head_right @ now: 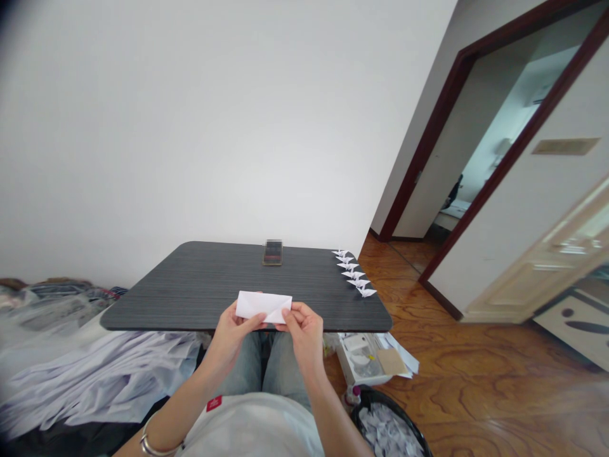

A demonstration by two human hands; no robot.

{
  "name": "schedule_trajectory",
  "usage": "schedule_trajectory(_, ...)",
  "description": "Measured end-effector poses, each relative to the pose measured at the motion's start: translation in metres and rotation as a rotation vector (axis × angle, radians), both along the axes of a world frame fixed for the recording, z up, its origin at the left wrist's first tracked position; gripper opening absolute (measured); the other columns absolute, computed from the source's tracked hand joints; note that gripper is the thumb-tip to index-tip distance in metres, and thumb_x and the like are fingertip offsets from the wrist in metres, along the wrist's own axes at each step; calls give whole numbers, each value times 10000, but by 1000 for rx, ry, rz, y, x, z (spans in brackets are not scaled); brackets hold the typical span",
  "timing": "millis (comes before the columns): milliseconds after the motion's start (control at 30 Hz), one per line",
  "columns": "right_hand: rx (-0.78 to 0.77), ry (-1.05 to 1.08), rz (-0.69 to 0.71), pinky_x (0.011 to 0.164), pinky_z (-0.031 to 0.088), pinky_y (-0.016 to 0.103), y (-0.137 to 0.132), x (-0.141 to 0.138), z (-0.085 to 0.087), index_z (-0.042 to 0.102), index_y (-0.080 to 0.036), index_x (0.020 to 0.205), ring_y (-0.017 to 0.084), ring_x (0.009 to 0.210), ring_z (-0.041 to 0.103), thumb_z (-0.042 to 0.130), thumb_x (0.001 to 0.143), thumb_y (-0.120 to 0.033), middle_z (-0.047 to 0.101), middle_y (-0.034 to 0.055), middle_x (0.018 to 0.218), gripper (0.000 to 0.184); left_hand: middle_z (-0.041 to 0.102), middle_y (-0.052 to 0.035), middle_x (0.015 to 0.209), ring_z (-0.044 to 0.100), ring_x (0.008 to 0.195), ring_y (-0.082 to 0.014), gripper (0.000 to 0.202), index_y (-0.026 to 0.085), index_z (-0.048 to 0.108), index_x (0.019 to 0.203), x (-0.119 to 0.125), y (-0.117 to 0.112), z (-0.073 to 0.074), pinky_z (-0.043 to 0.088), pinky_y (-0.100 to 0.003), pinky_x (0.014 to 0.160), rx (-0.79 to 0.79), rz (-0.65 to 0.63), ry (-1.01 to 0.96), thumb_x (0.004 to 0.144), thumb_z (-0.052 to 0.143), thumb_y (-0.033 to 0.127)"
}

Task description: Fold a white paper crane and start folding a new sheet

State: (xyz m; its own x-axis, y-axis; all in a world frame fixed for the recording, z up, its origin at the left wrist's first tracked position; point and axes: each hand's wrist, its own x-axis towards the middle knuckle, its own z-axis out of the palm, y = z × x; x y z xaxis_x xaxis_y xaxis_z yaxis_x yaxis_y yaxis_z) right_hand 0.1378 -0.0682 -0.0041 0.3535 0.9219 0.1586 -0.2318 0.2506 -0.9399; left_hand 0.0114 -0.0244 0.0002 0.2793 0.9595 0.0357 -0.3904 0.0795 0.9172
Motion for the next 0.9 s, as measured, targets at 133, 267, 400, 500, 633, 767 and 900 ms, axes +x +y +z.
schedule_trajectory(133,-5,12,-13,577,551,239,2,3,-1,633,-147,790,139,591,645,671,683,-339,698,2,652,223,674,-84,899,624,716,-157,388,92,609,969,-2,1,0,533,-243,617,20,-11,26,639,688,280)
schedule_trajectory(267,-9,7,-32,578,560,275,4,4,-2,635,-140,797,155,584,643,685,659,-364,692,9,645,268,666,-83,932,621,793,-184,394,100,607,1012,-3,0,-1,537,-268,666,64,-17,30,673,661,294)
schedule_trajectory(400,-16,4,-41,573,565,280,4,5,-3,632,-134,804,152,574,637,681,663,-357,690,7,646,269,661,-83,967,617,841,-195,403,114,599,1043,-3,0,-2,533,-285,711,54,-40,8,682,654,284)
schedule_trajectory(500,-16,4,-40,572,564,272,5,6,-4,630,-136,805,147,573,636,676,671,-346,688,3,641,253,659,-84,986,617,853,-196,403,117,600,1041,-3,1,-2,530,-281,725,46,-49,-3,678,658,282)
schedule_trajectory(633,-17,3,-42,568,565,283,5,6,-3,632,-139,796,151,570,635,678,665,-350,687,1,636,252,659,-83,989,618,860,-201,409,121,599,1040,-3,1,-3,530,-286,727,41,-51,-4,671,662,285)
schedule_trajectory(767,-22,19,-48,567,560,275,5,6,-3,634,-135,799,147,573,632,689,651,-354,690,2,645,270,657,-80,984,617,860,-198,412,120,595,1037,-3,1,-3,532,-281,723,45,-43,-8,666,664,283)
schedule_trajectory(900,-25,22,-43,575,554,260,6,7,-5,635,-134,803,139,574,631,685,658,-345,691,1,645,261,647,-82,1003,613,871,-192,406,115,582,1047,-3,2,-3,529,-264,723,67,-59,-4,681,648,277)
